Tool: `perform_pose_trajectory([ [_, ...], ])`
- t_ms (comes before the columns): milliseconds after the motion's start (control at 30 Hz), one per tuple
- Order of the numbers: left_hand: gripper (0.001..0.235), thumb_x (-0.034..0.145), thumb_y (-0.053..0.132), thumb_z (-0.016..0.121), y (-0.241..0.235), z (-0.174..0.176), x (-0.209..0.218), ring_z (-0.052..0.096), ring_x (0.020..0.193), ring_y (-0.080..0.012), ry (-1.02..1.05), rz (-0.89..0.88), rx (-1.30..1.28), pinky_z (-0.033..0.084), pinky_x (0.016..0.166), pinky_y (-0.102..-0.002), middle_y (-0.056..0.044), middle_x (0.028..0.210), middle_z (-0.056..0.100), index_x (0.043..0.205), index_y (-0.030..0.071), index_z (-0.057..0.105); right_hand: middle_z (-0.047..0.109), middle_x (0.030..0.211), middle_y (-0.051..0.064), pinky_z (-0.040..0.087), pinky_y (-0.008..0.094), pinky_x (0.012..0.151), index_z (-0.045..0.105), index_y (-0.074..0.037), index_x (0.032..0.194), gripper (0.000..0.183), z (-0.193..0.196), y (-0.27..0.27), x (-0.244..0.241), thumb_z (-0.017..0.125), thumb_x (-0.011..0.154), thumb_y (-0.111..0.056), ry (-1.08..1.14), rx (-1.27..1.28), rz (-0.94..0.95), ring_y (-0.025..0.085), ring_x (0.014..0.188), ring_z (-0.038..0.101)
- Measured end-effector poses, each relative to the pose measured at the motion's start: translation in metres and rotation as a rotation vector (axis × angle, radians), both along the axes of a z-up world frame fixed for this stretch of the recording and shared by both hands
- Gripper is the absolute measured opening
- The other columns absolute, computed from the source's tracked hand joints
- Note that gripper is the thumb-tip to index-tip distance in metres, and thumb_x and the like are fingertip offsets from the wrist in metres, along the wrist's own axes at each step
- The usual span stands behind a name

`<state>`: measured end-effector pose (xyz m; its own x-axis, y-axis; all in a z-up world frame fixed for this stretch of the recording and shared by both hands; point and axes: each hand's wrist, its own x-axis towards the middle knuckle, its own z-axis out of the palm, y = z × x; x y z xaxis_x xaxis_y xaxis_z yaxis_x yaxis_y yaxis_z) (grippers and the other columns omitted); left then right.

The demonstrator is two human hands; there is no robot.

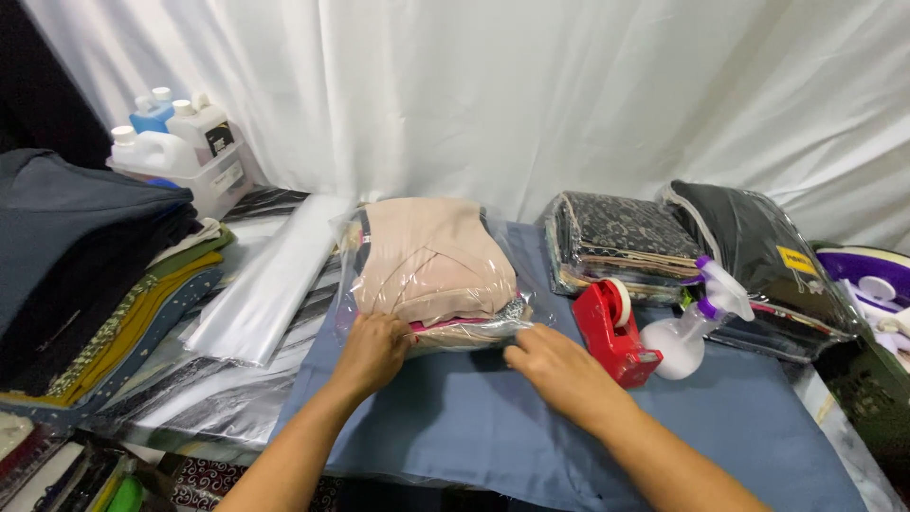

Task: Packing folded clothes into plastic bags and sealing them with tape.

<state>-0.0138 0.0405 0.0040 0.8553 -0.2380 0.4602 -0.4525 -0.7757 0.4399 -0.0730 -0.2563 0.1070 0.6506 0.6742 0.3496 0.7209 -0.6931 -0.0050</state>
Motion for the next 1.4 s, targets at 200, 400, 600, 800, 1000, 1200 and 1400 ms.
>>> perform_pose_trajectory([
  [200,0.016,0.087,0.017,0.066,0.001,-0.009,0.004,0.065,0.096,-0.0306,-0.046,-0.019,-0.012,0.044,0.091,-0.046,-0.010,0.088,0.073,0.076,0.010,0.076,0.063,0.089,0.013,0.053,0.041,0.084,0.066,-0.004,0.081,0.011,-0.001,0.049,0.032,0.060,0.081,-0.013,-0.192,-0.271,0.202,0.030,0.094,0.064],
  [400,0.013,0.084,0.016,0.066,0.001,-0.012,0.006,0.065,0.094,-0.0318,-0.057,-0.016,0.005,0.044,0.087,-0.046,-0.010,0.087,0.073,0.076,0.010,0.075,0.064,0.083,0.010,0.052,0.037,0.077,0.069,-0.005,0.077,0.016,-0.022,0.078,0.055,0.060,0.083,-0.017,-0.337,-0.449,0.246,0.027,0.089,0.063],
  [600,0.012,0.083,0.017,0.068,0.001,-0.013,0.007,0.065,0.092,-0.0320,-0.064,-0.015,0.013,0.045,0.085,-0.046,-0.011,0.088,0.072,0.080,0.007,0.074,0.068,0.082,0.011,0.052,0.036,0.074,0.072,-0.005,0.074,0.018,-0.041,0.094,0.088,0.061,0.081,-0.018,-0.401,-0.588,0.185,0.026,0.084,0.064],
  [800,0.011,0.083,0.016,0.069,0.002,-0.018,0.010,0.064,0.091,-0.0323,-0.083,-0.019,0.007,0.044,0.085,-0.046,-0.012,0.087,0.071,0.079,0.007,0.074,0.069,0.083,0.007,0.052,0.038,0.078,0.072,-0.010,0.084,0.016,-0.025,0.095,0.116,0.060,0.085,-0.021,-0.445,-0.403,0.259,0.025,0.085,0.066],
  [1000,0.012,0.085,0.014,0.067,0.002,-0.007,0.003,0.065,0.092,-0.0312,-0.067,-0.030,-0.008,0.044,0.086,-0.045,-0.010,0.087,0.071,0.078,0.007,0.074,0.067,0.080,0.005,0.049,0.044,0.074,0.070,-0.013,0.086,0.032,0.014,0.080,0.123,0.078,0.061,-0.032,-0.207,-0.157,0.345,0.027,0.085,0.066],
  [1200,0.012,0.084,0.014,0.067,0.002,-0.006,0.002,0.065,0.093,-0.0295,-0.043,-0.037,-0.026,0.044,0.088,-0.043,-0.009,0.087,0.072,0.077,0.009,0.075,0.067,0.087,0.005,0.050,0.042,0.074,0.064,-0.010,0.090,0.032,0.020,0.065,0.121,0.082,0.080,-0.035,0.037,0.073,0.123,0.029,0.090,0.065],
  [1400,0.013,0.085,0.015,0.067,0.002,0.001,0.003,0.064,0.094,-0.0298,-0.008,-0.030,0.012,0.043,0.088,-0.044,-0.010,0.086,0.072,0.078,0.010,0.077,0.066,0.090,0.012,0.047,0.047,0.074,0.061,-0.006,0.098,0.055,0.014,0.078,0.089,0.085,0.054,-0.030,-0.197,0.028,0.255,0.035,0.090,0.064],
])
